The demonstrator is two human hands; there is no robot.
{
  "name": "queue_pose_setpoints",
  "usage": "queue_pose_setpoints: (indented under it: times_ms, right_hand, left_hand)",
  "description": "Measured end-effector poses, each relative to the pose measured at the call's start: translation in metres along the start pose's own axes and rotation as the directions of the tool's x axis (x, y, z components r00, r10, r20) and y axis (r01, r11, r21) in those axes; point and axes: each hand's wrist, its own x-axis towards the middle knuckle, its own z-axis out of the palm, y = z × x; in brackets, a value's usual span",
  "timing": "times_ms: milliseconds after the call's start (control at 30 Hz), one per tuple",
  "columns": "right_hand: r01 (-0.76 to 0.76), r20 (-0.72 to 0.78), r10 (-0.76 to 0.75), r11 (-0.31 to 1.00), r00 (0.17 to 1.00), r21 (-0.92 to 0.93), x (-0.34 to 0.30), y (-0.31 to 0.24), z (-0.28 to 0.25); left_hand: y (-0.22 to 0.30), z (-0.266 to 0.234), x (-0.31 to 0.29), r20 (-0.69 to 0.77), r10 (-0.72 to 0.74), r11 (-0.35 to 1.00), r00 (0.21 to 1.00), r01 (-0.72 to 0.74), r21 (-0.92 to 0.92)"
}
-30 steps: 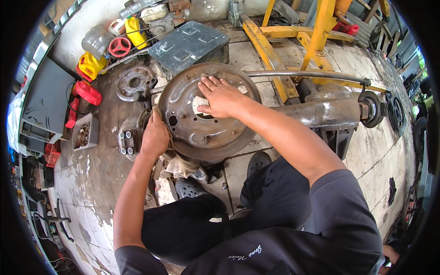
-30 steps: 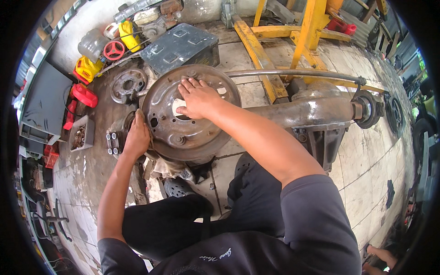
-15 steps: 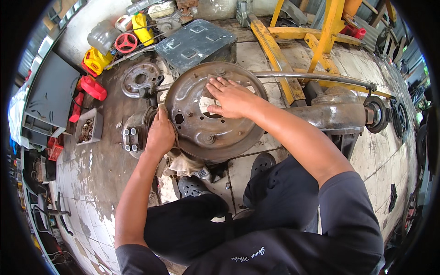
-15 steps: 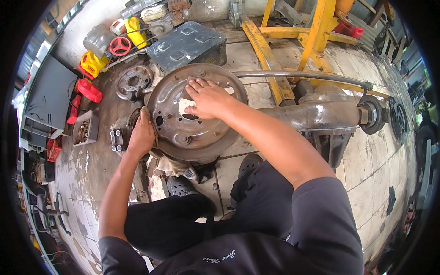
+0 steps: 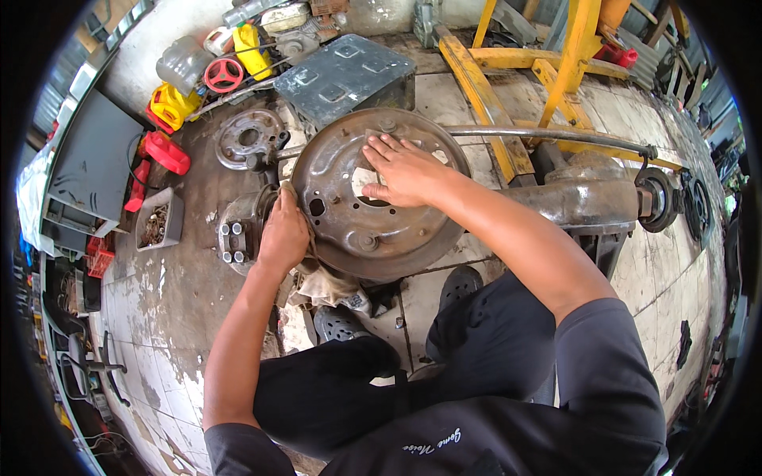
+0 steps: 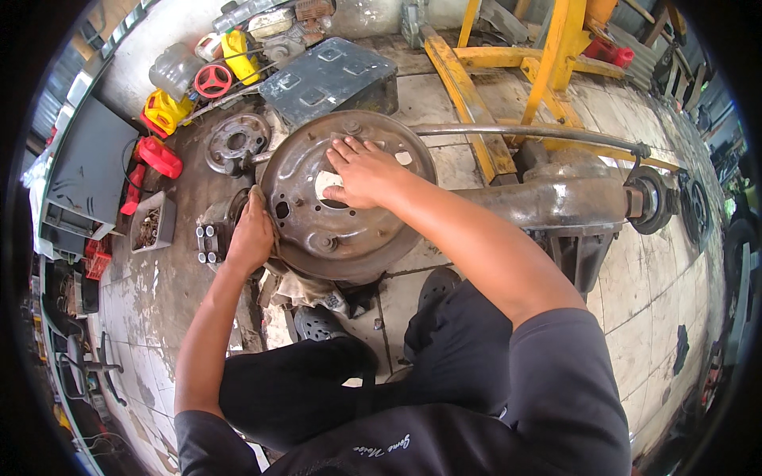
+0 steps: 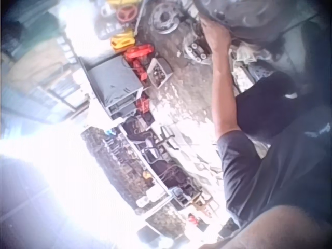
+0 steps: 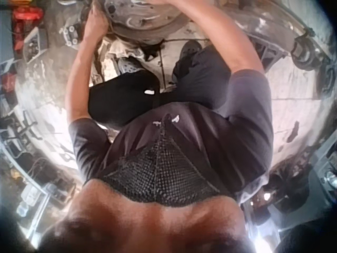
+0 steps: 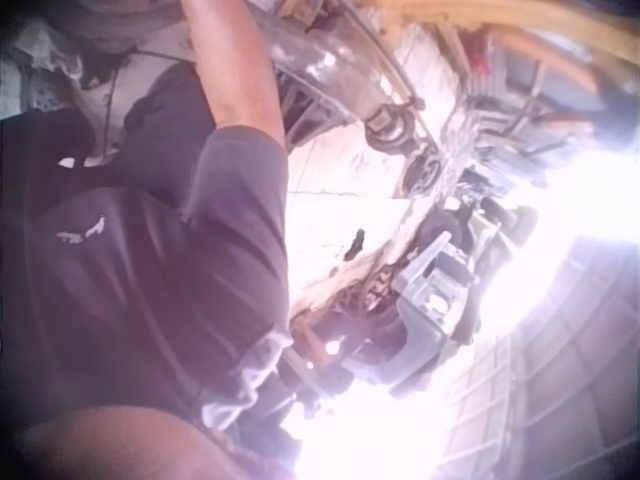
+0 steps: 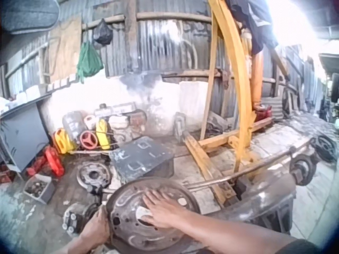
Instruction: The person wipes the surface of a large circular metal part with a cloth, repeatedly rubbing the same area. The person holds the part steady with one hand while cleaning with the other.
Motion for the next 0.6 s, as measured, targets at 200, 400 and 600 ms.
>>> queue_pose_setpoints:
  times_ms: [200,400,600]
  right_hand:
    - [-0.011,0.03,0.011,1.0,0.999,-0.029,0.001,-0.002,-0.004]
    - [0.021,0.011,-0.021,1.0,1.0,-0.008,-0.004,0.001,-0.003]
    - [0.012,0.016,-0.011,0.999,1.0,-0.037,0.0,0.002,-0.001]
  left_hand:
    - [-0.002,0.001,0.003,0.001,0.002,1.0,1.0,-0.002,0.007]
    - [-0.016,0.01,0.004,-0.112,0.1,0.995,0.989,-0.097,0.033]
    - [-0.017,0.011,0.005,-0.091,0.091,0.996,0.992,-0.092,-0.001]
